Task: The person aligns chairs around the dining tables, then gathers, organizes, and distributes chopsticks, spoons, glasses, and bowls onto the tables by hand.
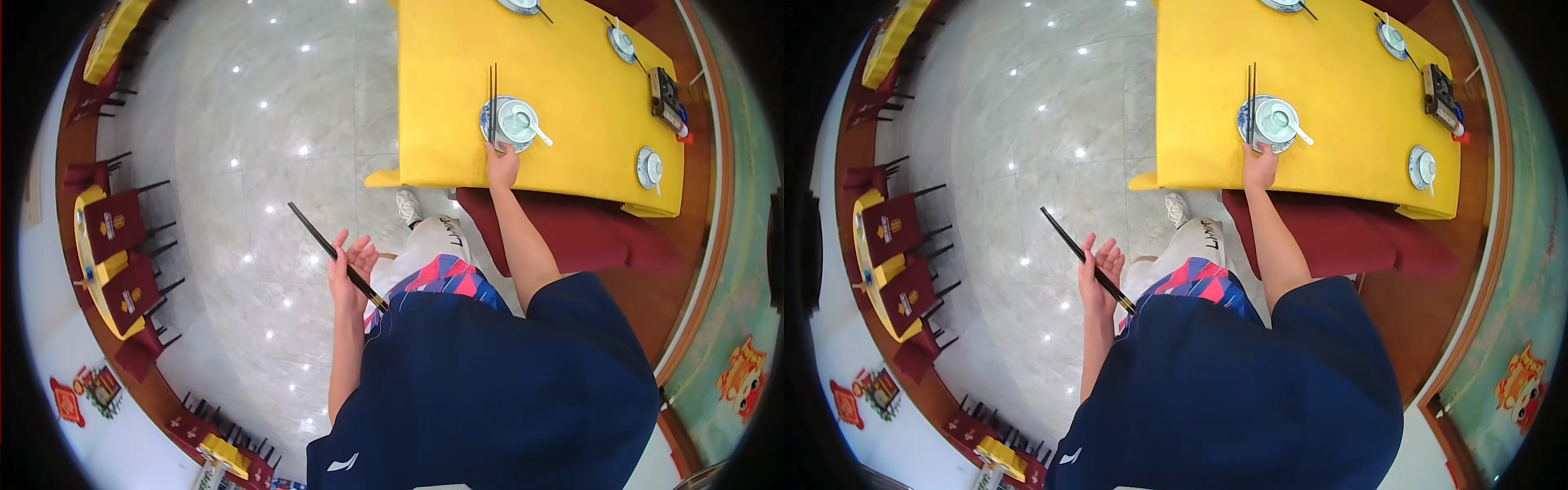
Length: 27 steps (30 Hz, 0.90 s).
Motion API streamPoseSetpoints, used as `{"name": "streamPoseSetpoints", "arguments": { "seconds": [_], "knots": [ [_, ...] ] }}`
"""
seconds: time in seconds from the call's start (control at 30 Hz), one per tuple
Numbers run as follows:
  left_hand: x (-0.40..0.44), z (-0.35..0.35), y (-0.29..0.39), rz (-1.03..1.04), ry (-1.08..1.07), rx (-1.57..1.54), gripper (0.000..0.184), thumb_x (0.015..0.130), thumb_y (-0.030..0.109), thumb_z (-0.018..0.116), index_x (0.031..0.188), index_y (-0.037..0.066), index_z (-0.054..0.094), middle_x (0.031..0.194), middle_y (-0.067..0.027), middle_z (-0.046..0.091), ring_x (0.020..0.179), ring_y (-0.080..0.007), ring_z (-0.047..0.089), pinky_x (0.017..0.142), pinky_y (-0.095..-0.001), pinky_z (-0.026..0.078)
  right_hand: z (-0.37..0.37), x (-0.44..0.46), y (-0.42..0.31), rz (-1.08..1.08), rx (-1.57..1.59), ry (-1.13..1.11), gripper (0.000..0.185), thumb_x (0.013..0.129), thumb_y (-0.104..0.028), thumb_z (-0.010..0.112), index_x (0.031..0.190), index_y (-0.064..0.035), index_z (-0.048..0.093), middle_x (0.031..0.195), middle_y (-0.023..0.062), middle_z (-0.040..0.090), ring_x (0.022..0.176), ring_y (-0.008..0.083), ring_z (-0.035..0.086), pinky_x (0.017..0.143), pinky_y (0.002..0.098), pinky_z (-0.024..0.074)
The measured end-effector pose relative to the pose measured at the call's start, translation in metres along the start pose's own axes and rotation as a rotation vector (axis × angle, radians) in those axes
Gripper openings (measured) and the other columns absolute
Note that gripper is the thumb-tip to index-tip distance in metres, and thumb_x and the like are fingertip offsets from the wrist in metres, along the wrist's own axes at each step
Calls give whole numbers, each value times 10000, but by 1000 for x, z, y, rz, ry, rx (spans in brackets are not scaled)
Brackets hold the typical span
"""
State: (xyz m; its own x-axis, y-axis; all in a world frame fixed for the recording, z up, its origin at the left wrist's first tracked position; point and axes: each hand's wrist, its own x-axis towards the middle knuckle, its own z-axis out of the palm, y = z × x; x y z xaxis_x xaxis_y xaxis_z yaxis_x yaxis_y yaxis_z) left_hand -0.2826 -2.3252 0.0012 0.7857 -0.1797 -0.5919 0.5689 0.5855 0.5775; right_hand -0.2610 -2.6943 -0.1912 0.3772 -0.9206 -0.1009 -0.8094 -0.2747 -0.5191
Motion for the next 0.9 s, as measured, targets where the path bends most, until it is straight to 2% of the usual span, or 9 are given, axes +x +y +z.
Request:
{"name": "streamPoseSetpoints", "arguments": {
  "seconds": [0.03, 0.13, 0.2, 0.37, 0.53, 0.6, 0.67, 0.77, 0.9],
  "knots": [
    [10, -1, 8, 10, -67, -6, 431, 1043, 292, 375, 1400, 54, 334, 1186, -208, 596, 1078, -273, 609, 955, -419, 490, 0, -1, -1, 12, 0, 16, 385, 784, -403, 735, 1022, -105, 678, 818, 107, 653, 810, 305, 644, 759, 426, 499],
    [42, 6, 35, -28, -112, -50, 435, 1043, 302, 371, 1401, 58, 335, 1209, -202, 588, 1105, -273, 594, 976, -424, 471, 1, 0, -14, -22, -65, 94, 289, 817, -362, 705, 965, -117, 671, 880, 88, 673, 844, 304, 651, 747, 421, 506],
    [67, 7, 49, -66, -172, -62, 443, 1040, 299, 368, 1414, 62, 342, 1240, -208, 577, 1124, -276, 587, 999, -426, 456, -3, 1, -22, 146, -35, -49, 251, 832, -332, 689, 952, -112, 666, 924, 66, 687, 872, 299, 656, 741, 428, 508],
    [140, 7, 87, -250, -287, -101, 463, 1024, 274, 371, 1433, 57, 348, 1283, -221, 556, 1152, -276, 580, 1016, -408, 458, 22, 5, 1, 128, -48, 7, 234, 832, -296, 691, 916, -80, 659, 870, 109, 696, 837, 315, 669, 706, 429, 509],
    [224, 15, 159, -306, -375, 4, 468, 1022, 245, 385, 1423, 9, 342, 1286, -233, 551, 1172, -285, 571, 1024, -406, 455, 33, -16, -3, 188, 259, -152, 214, 923, -217, 611, 897, -4, 615, 739, 77, 653, 665, 148, 628, 579, 297, 490],
    [252, 19, 196, -300, -361, 170, 468, 1020, 220, 395, 1406, -41, 343, 1282, -244, 548, 1180, -293, 565, 1027, -409, 453, 25, -47, -47, 443, 628, -237, 190, 968, -192, 553, 943, -7, 591, 776, 54, 621, 668, 127, 591, 586, 264, 480],
    [277, 28, 225, -305, -395, 163, 482, 1016, 204, 401, 1399, -80, 332, 1335, -264, 501, 1243, -312, 519, 1062, -421, 419, 22, -76, -86, 467, 945, -420, 185, 970, -178, 547, 958, 0, 594, 801, 56, 627, 684, 141, 605, 622, 268, 504],
    [314, 44, 258, -332, -486, 154, 503, 1008, 168, 370, 1434, -82, 273, 1468, -254, 355, 1369, -329, 375, 1130, -428, 331, 18, -118, -212, 505, 1085, -603, 181, 970, -187, 553, 973, -7, 576, 842, 62, 621, 759, 133, 597, 694, 264, 504],
    [358, 80, 269, -383, -609, 184, 515, 989, 147, 362, 1443, -76, 264, 1479, -238, 350, 1384, -327, 351, 1136, -430, 316, 44, -160, -357, 425, 1164, -797, 175, 970, -190, 557, 996, -18, 565, 867, 71, 635, 798, 139, 615, 740, 275, 513]
  ]
}}
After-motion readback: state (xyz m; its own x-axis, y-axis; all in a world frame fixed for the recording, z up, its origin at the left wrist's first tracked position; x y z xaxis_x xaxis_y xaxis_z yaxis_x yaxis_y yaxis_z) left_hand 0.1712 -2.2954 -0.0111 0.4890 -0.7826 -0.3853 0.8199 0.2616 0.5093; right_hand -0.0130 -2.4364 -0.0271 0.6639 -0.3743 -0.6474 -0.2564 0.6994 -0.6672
